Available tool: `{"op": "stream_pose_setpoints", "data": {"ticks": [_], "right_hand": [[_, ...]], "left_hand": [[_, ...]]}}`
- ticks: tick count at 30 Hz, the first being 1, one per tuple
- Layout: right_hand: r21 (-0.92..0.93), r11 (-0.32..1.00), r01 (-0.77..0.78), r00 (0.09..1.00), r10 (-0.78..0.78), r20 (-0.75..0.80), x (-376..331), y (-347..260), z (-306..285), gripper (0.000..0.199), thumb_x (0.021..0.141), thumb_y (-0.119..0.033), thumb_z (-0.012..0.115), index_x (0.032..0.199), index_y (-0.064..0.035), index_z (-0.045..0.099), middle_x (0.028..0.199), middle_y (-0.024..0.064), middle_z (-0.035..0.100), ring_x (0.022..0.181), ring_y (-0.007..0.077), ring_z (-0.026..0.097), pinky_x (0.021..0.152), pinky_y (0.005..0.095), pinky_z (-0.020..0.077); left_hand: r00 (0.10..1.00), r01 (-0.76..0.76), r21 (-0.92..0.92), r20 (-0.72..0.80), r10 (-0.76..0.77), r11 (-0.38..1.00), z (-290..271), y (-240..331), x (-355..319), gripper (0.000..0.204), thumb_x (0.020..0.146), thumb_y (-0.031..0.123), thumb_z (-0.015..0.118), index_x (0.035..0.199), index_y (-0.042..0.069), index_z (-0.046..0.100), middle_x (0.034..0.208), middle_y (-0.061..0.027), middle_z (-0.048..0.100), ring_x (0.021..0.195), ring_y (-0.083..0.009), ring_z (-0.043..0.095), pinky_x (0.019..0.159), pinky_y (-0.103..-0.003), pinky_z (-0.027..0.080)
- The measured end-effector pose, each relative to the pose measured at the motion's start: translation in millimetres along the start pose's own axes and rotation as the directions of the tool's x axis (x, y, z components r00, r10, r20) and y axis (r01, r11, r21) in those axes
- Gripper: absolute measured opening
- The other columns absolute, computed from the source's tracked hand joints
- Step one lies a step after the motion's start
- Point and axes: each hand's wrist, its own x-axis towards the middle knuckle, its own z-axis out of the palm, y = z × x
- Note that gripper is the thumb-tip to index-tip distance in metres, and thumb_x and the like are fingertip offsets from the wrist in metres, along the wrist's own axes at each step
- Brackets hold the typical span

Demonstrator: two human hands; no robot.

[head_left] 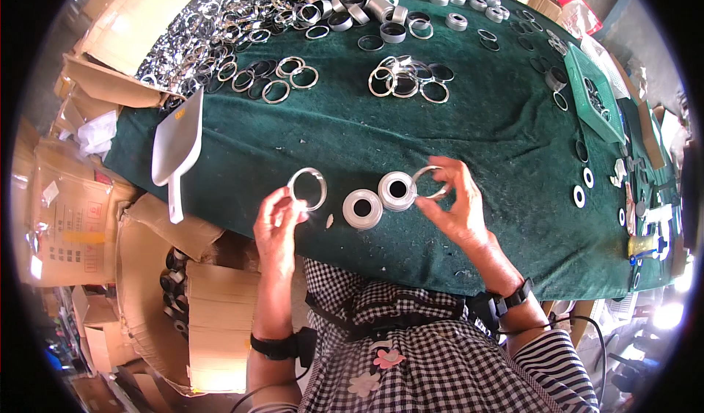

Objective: The person assembles small metal rings and cylindrical metal parts by hand at a workstation.

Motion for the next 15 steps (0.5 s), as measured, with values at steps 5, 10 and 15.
{"op": "stream_pose_setpoints", "data": {"ticks": [5,10,15], "right_hand": [[-0.386,0.922,0.005,0.993,0.039,0.107,-41,46,-15,0.042,0.072,-0.017,0.083,0.102,-0.0045,0.057,0.121,0.0188,0.058,0.104,0.0351,0.062,0.087,0.0435,0.0534],[-0.212,0.977,0.000,0.996,0.019,0.088,-26,15,7,0.054,0.074,-0.019,0.080,0.122,-0.0075,0.059,0.126,0.0180,0.057,0.113,0.0364,0.060,0.091,0.0424,0.0526],[-0.216,0.971,0.105,0.981,-0.066,0.182,-13,10,40,0.055,0.079,-0.022,0.077,0.130,-0.0124,0.058,0.134,0.0213,0.050,0.115,0.0392,0.058,0.094,0.0454,0.0510]], "left_hand": [[0.986,-0.145,0.550,0.008,0.168,0.823,-44,-44,8,0.043,0.093,0.010,0.067,0.133,0.006,0.054,0.111,-0.0107,0.066,0.093,-0.0162,0.064,0.081,-0.030,0.053],[0.896,-0.404,0.800,0.247,0.369,0.444,-25,-31,6,0.063,0.082,0.016,0.076,0.139,0.010,0.051,0.135,-0.0192,0.052,0.124,-0.0352,0.051,0.103,-0.046,0.043],[0.918,-0.359,0.860,0.256,0.303,0.362,-10,-29,11,0.070,0.080,0.024,0.078,0.141,0.007,0.048,0.137,-0.0208,0.051,0.126,-0.0384,0.049,0.106,-0.048,0.041]]}}
